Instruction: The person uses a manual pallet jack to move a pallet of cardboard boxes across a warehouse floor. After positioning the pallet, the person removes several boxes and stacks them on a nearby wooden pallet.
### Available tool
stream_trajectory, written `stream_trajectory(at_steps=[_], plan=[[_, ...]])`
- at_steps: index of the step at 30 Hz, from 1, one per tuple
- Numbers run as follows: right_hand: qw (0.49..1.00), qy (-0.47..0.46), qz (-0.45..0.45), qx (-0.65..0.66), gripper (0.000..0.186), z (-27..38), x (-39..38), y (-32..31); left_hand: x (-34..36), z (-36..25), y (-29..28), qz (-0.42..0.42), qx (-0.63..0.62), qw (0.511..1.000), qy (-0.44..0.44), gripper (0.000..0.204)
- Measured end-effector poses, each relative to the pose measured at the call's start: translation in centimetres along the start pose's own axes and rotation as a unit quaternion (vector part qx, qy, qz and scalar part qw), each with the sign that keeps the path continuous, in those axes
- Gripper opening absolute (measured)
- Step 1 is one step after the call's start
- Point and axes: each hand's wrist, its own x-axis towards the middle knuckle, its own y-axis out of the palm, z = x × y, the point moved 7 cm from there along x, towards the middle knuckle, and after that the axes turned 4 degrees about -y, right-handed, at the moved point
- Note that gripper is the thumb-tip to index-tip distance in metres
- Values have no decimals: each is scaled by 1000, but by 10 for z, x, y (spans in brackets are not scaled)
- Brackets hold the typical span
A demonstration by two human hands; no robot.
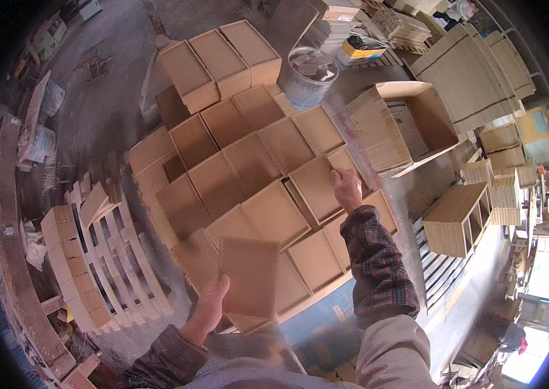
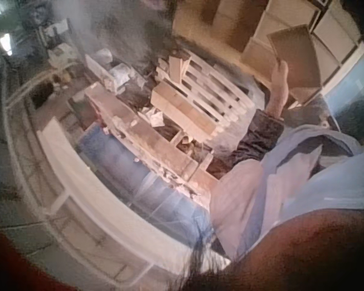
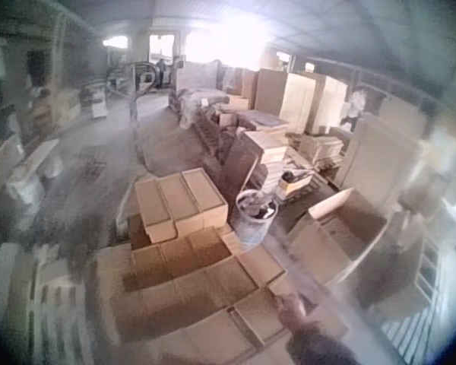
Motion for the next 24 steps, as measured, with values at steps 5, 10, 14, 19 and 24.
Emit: stream_trajectory(at_steps=[5, 10, 14, 19, 24], plan=[[996, -16, 28, -79, 26, -9, -8, 13, 6, 0, -2, -2, -21, 1000, -12, 45], [985, -136, -27, -105, 25, 41, -33, -8, 23, -8, 20, -3, -35, 999, 2, 47], [901, 95, 210, 367, 40, 80, -105, 6, 53, -12, 47, -47, -39, 997, 50, 49], [972, -26, 130, 194, 45, 116, -123, -49, 102, -25, 111, -47, 116, 978, 169, 53], [1000, 5, -14, 21, 26, 54, -47, -106, 116, -41, 191, 37, 138, 969, 199, 48]])
